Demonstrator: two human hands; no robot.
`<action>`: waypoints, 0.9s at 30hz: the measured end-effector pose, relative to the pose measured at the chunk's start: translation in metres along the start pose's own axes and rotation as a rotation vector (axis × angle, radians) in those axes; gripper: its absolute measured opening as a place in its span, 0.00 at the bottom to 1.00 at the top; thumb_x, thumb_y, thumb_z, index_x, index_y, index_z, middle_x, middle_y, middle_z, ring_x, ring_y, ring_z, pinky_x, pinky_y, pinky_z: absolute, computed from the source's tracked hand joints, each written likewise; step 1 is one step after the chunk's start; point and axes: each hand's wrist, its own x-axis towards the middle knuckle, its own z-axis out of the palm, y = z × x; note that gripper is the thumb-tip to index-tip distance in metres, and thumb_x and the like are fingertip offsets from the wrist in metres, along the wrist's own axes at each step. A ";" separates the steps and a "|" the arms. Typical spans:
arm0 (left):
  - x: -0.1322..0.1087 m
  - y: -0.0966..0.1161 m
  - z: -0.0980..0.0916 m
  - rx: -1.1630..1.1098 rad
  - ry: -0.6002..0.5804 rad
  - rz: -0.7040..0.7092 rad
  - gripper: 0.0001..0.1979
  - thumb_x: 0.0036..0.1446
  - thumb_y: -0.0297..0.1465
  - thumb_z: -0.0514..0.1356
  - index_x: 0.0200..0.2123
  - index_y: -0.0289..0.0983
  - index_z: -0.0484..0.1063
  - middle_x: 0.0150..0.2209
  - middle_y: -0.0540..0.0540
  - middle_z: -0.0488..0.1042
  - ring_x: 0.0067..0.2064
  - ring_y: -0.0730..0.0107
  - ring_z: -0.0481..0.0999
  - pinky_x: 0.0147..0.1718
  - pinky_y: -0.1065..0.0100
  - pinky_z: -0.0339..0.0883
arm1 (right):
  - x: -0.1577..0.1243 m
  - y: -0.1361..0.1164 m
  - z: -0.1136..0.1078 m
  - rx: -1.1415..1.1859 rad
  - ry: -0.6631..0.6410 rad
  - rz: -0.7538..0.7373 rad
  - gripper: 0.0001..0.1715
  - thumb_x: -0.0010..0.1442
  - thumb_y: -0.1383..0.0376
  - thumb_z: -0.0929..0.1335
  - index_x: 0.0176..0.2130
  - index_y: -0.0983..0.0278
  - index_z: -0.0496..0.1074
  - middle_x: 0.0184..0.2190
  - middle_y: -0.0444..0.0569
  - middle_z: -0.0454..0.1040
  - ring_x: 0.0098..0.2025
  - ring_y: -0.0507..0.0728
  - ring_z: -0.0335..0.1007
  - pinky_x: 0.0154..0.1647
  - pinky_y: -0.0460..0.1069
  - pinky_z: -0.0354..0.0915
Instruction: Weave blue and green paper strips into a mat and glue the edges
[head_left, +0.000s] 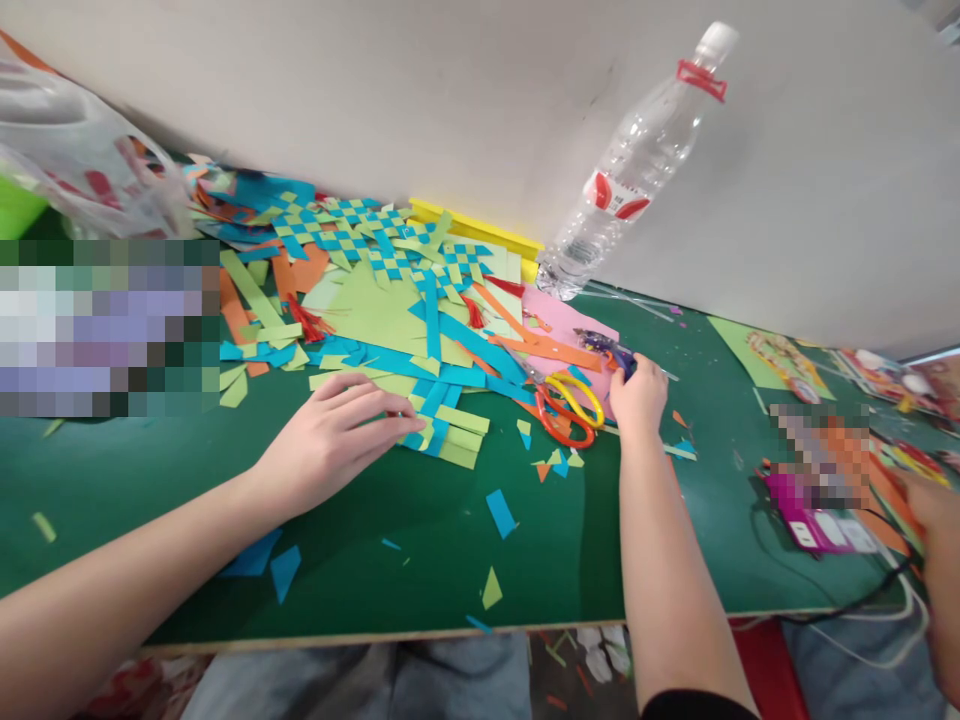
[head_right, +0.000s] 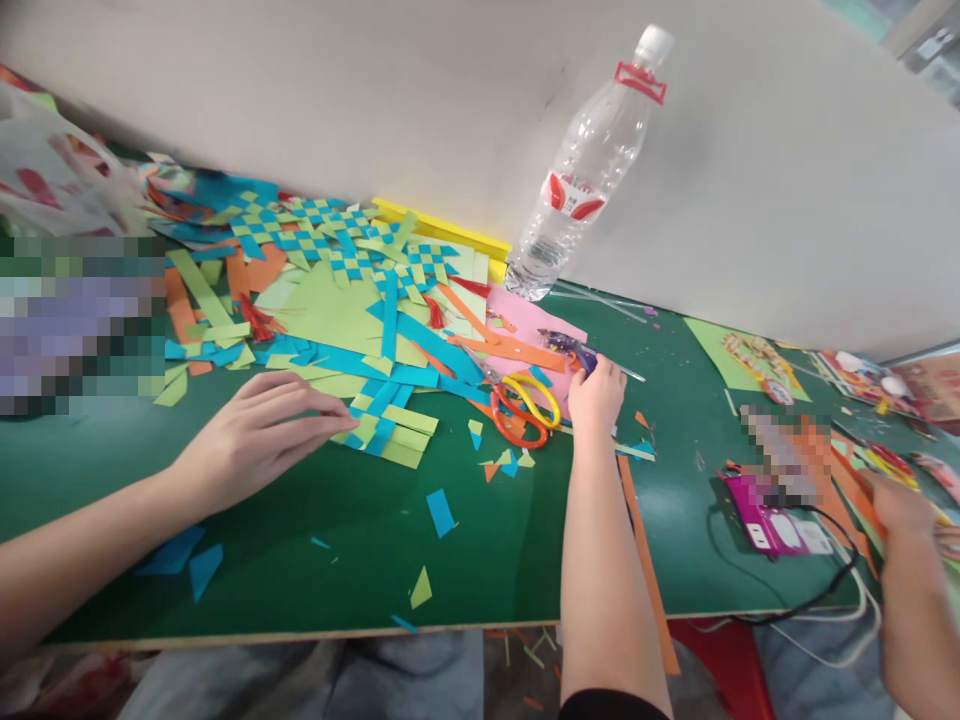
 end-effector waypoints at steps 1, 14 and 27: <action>-0.001 0.000 0.001 -0.002 -0.005 -0.003 0.10 0.63 0.24 0.56 0.45 0.41 0.72 0.42 0.47 0.78 0.38 0.69 0.75 0.47 0.60 0.64 | 0.000 0.000 0.001 -0.006 0.005 0.009 0.21 0.55 0.68 0.61 0.48 0.73 0.70 0.45 0.67 0.72 0.50 0.67 0.66 0.54 0.63 0.61; -0.002 -0.003 0.001 0.025 -0.016 -0.036 0.10 0.64 0.25 0.55 0.45 0.43 0.73 0.43 0.47 0.77 0.39 0.68 0.75 0.46 0.59 0.64 | 0.000 -0.009 -0.006 0.067 0.114 0.073 0.22 0.59 0.68 0.57 0.51 0.70 0.66 0.47 0.66 0.68 0.45 0.65 0.70 0.45 0.59 0.66; -0.002 -0.005 0.000 0.030 0.017 -0.071 0.07 0.63 0.27 0.57 0.43 0.41 0.73 0.41 0.48 0.80 0.39 0.69 0.77 0.47 0.60 0.64 | -0.025 -0.079 -0.034 0.322 -0.206 -0.196 0.30 0.55 0.53 0.67 0.51 0.68 0.67 0.47 0.63 0.73 0.50 0.67 0.70 0.51 0.62 0.67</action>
